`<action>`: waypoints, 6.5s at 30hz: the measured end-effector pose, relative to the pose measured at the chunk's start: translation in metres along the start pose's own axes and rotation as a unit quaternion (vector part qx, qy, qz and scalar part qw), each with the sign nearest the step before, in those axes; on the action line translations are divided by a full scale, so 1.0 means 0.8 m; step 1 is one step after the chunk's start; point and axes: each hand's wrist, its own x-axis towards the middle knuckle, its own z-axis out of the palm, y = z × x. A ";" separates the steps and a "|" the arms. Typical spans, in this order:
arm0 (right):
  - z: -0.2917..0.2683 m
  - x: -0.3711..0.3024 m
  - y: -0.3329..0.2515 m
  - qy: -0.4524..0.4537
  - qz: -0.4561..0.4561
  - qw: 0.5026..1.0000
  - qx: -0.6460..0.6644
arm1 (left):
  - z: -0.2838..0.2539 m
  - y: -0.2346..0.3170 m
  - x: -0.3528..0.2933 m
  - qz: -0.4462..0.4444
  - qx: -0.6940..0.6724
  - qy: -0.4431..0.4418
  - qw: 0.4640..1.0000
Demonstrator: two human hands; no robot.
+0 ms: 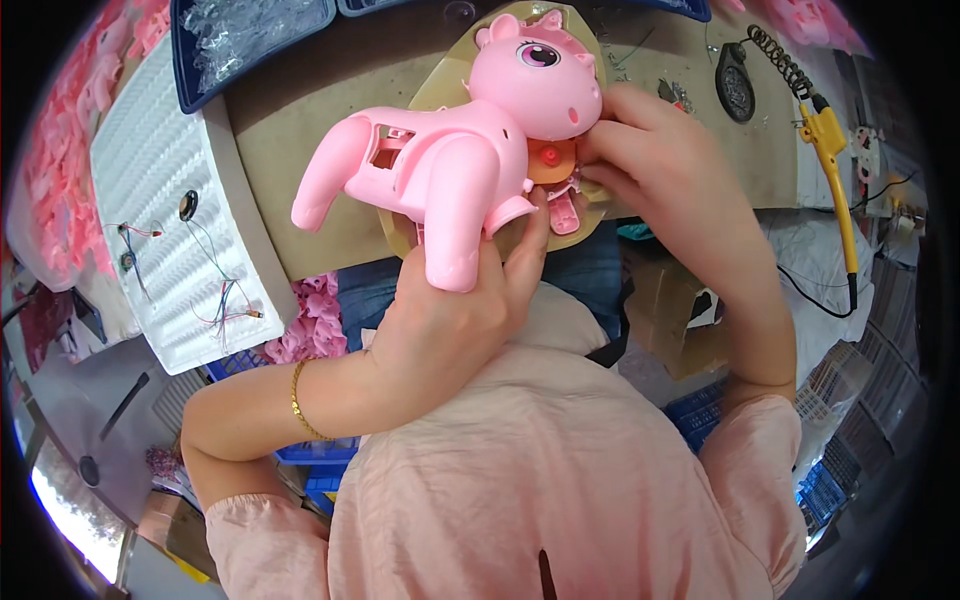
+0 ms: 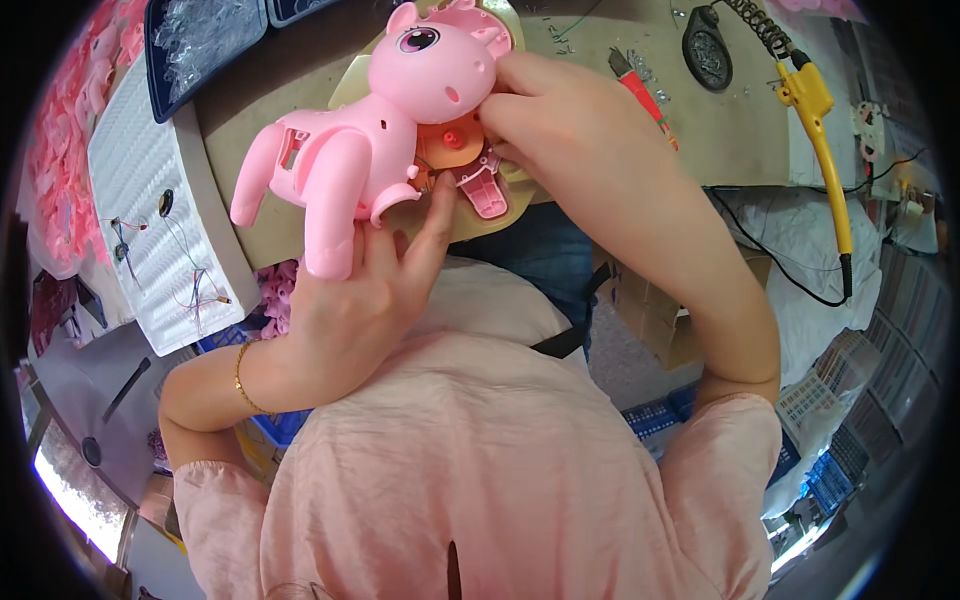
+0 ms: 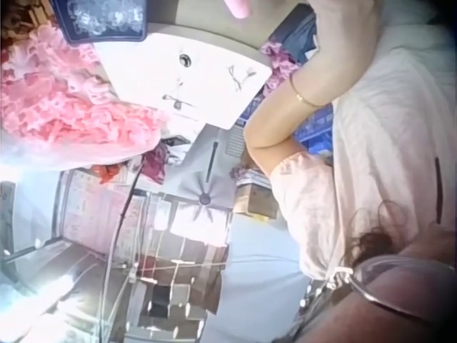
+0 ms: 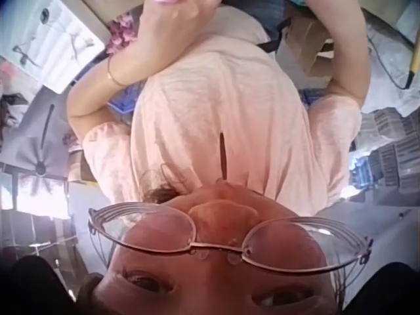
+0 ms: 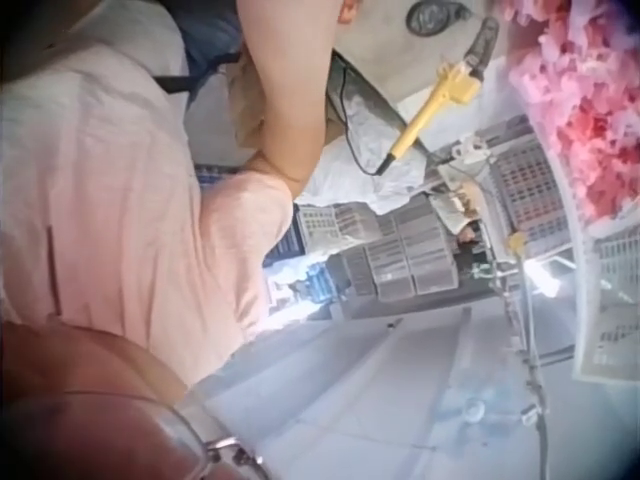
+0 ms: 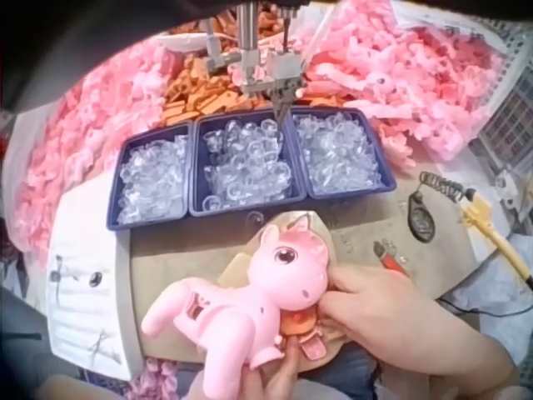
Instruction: Assembling pink toy unicorns by installing internal electronics and joining the body pieces.
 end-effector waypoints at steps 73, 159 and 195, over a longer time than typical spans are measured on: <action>-0.004 0.159 -0.091 -0.372 0.049 0.925 -0.055 | 0.001 0.007 -0.002 -0.023 -0.064 -0.021 0.997; 0.030 0.110 0.020 0.090 0.157 0.979 0.091 | 0.009 -0.084 0.043 -0.068 -0.414 -0.014 0.908; 0.066 -0.027 0.003 0.264 0.125 0.956 -0.008 | -0.014 -0.082 0.061 -0.033 -0.294 -0.094 0.951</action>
